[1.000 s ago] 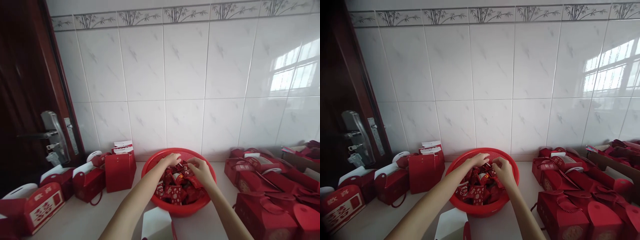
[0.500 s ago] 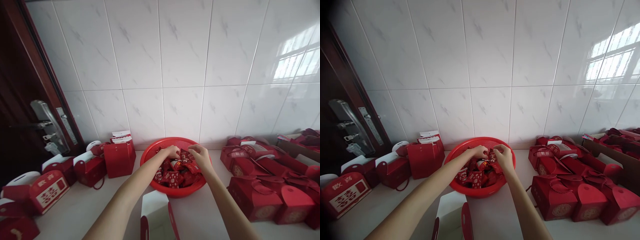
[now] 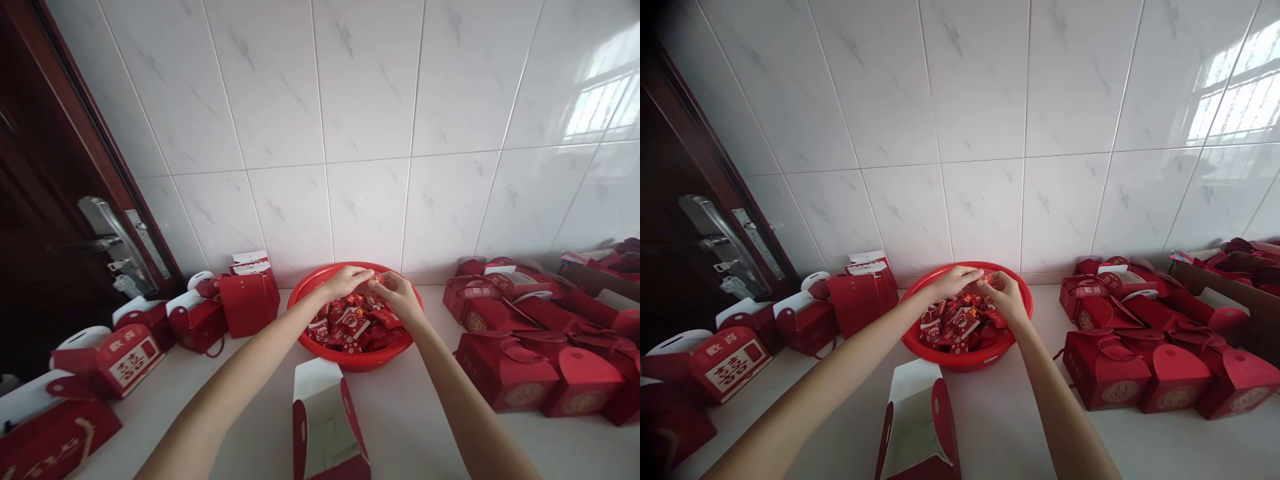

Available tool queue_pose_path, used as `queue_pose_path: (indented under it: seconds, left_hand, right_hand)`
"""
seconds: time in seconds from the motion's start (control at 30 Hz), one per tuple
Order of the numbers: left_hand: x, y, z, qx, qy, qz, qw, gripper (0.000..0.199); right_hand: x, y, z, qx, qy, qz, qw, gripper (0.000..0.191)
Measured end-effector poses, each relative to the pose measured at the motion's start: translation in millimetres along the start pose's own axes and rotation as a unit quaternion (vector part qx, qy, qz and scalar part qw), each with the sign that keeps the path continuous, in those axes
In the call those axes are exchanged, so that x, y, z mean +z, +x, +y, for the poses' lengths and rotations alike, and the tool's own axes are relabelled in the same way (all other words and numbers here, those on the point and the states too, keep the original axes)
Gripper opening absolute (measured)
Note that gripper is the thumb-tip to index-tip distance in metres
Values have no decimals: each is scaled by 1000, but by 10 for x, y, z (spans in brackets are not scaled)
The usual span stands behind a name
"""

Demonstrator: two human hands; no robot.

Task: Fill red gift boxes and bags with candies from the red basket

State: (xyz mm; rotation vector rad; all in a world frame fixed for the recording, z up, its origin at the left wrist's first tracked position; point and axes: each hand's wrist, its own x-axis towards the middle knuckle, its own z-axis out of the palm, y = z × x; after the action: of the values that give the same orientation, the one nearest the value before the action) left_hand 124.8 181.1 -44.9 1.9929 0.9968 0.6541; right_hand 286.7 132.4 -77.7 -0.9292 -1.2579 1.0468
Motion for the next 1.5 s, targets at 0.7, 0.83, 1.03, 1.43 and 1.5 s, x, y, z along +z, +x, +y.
queue_pose_path:
  seconds: [0.7,0.83,1.03,1.43,1.5]
  left_hand:
    - [-320,88,-588,-174,223,-63,957,32]
    - [-307,73,-486,-131,147,-127,972,28]
    - [-391,153,-552,-127,115,-65,983,27]
    - [-372,249,-872,-210,157,-59,963,32]
    - [-351,276,-873,-213,155,-66,962,32]
  right_hand:
    - [-66,51,68,61,149,44,986,36]
    - [-82,26,36,58,122,45,990,36]
    - [-89,5,17,53,92,59,993,36]
    - [-81,6,10,46,74,54,995,37]
    - [-74,7,16,46,75,52,995,37]
